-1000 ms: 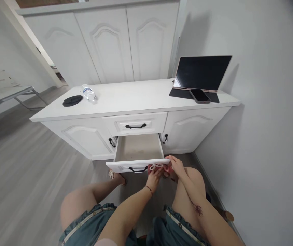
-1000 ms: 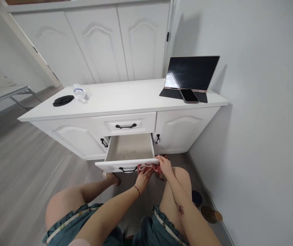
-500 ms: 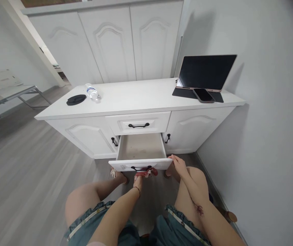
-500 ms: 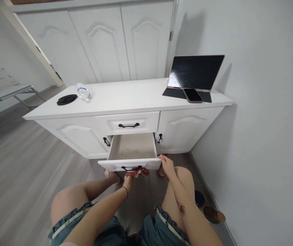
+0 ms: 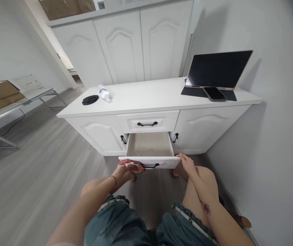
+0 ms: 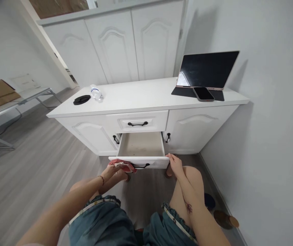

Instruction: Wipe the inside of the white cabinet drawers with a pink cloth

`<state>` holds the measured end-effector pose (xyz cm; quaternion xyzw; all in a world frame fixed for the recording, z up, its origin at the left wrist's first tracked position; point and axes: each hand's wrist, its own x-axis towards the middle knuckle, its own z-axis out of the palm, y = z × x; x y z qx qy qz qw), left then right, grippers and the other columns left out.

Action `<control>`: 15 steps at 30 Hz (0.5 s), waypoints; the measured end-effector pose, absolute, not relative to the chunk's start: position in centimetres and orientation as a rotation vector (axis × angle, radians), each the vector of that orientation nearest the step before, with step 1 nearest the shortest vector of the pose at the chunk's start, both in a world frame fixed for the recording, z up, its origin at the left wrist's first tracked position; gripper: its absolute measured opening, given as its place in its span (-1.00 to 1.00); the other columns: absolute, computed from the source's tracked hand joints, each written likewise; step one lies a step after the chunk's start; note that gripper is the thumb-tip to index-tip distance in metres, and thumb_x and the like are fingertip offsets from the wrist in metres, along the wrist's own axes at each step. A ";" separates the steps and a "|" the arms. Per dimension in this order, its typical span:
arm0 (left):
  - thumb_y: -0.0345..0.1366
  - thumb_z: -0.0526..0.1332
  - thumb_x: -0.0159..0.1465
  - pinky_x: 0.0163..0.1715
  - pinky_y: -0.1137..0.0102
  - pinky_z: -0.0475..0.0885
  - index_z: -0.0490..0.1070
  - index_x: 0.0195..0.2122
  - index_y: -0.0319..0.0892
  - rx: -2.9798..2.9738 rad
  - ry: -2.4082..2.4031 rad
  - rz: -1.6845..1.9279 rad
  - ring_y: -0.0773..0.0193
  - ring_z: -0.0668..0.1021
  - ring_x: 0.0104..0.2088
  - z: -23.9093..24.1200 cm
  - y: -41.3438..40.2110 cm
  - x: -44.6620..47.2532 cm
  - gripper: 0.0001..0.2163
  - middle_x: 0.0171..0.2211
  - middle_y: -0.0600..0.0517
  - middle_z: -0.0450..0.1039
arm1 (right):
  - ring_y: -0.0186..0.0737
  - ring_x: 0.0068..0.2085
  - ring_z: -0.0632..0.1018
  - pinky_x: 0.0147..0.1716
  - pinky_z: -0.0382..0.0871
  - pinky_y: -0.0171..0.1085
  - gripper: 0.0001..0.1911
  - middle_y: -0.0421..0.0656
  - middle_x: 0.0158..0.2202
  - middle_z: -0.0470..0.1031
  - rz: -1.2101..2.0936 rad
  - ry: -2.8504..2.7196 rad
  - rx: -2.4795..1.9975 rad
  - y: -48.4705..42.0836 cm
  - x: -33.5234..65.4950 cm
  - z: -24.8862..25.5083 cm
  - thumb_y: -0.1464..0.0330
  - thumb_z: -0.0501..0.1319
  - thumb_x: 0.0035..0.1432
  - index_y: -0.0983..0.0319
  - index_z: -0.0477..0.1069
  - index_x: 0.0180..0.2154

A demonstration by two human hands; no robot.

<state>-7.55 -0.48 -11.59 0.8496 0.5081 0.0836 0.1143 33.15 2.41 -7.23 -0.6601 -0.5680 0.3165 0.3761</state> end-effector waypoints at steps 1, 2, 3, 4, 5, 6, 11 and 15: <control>-0.57 -0.08 0.17 0.11 0.17 0.25 0.37 0.07 -0.20 2.503 1.472 0.160 0.08 0.39 0.12 -11.2 -0.5 -8.2 -0.52 0.07 -0.12 0.41 | -0.06 -0.30 0.52 -0.24 0.31 -0.20 -0.33 -0.03 -0.35 0.58 0.810 -1.453 -1.684 2.4 33.1 -7.2 -0.13 -0.13 0.08 0.22 0.52 -0.40; -0.61 -0.11 0.13 0.15 0.18 0.19 0.32 0.12 -0.20 2.515 1.451 0.076 0.12 0.34 0.16 -10.9 -0.6 -8.6 -0.45 0.13 -0.08 0.36 | -0.05 -0.29 0.52 -0.24 0.31 -0.19 -0.33 -0.03 -0.35 0.59 0.812 -1.453 -1.683 2.3 33.1 -7.2 -0.13 -0.13 0.08 0.22 0.52 -0.40; -0.63 -0.13 0.11 0.19 0.20 0.13 0.26 0.17 -0.19 2.531 1.434 0.006 0.17 0.29 0.20 -10.6 -0.8 -8.9 -0.40 0.17 -0.04 0.31 | -0.05 -0.29 0.52 -0.24 0.31 -0.19 -0.34 -0.03 -0.34 0.59 0.815 -1.454 -1.684 2.3 33.1 -7.1 -0.12 -0.13 0.08 0.22 0.52 -0.40; -0.63 -0.13 0.12 0.22 0.21 0.07 0.19 0.21 -0.19 2.550 1.425 -0.035 0.21 0.25 0.23 -10.3 -1.1 -8.9 -0.38 0.21 -0.01 0.25 | -0.04 -0.29 0.52 -0.23 0.31 -0.18 -0.34 -0.03 -0.34 0.58 0.819 -1.456 -1.684 2.3 33.1 -7.1 -0.12 -0.13 0.08 0.22 0.52 -0.40; -0.61 -0.13 0.14 0.24 0.21 0.02 0.14 0.24 -0.18 2.571 1.425 -0.051 0.22 0.21 0.25 -10.2 -1.5 -8.7 -0.39 0.24 0.00 0.20 | -0.04 -0.29 0.52 -0.23 0.31 -0.18 -0.35 -0.03 -0.34 0.58 0.823 -1.458 -1.683 2.2 33.1 -7.0 -0.11 -0.12 0.08 0.22 0.52 -0.40; -0.58 -0.12 0.16 0.26 0.21 -0.02 0.08 0.27 -0.17 2.596 1.433 -0.068 0.23 0.18 0.26 -10.2 -2.0 -8.4 -0.40 0.26 0.01 0.16 | -0.04 -0.29 0.52 -0.22 0.31 -0.18 -0.35 -0.03 -0.34 0.58 0.825 -1.458 -1.681 2.2 33.1 -7.0 -0.11 -0.12 0.08 0.22 0.52 -0.40; -0.51 -0.05 0.22 0.25 0.08 -0.05 -0.04 0.30 -0.11 2.659 1.589 -0.023 0.15 0.06 0.30 -11.6 -3.9 -4.6 -0.41 0.29 -0.02 0.10 | -0.04 -0.29 0.52 -0.23 0.31 -0.18 -0.36 -0.04 -0.35 0.59 0.810 -1.435 -1.691 2.2 33.0 -7.0 -0.11 -0.11 0.08 0.21 0.52 -0.41; -0.53 -0.06 0.22 0.24 0.08 -0.01 -0.02 0.30 -0.15 2.705 1.569 0.052 0.17 0.03 0.31 -12.5 -4.0 -0.3 -0.41 0.28 -0.04 0.11 | -0.04 -0.27 0.52 -0.22 0.31 -0.18 -0.38 -0.05 -0.33 0.59 0.819 -1.430 -1.702 2.3 33.0 -7.0 -0.09 -0.11 0.08 0.21 0.52 -0.41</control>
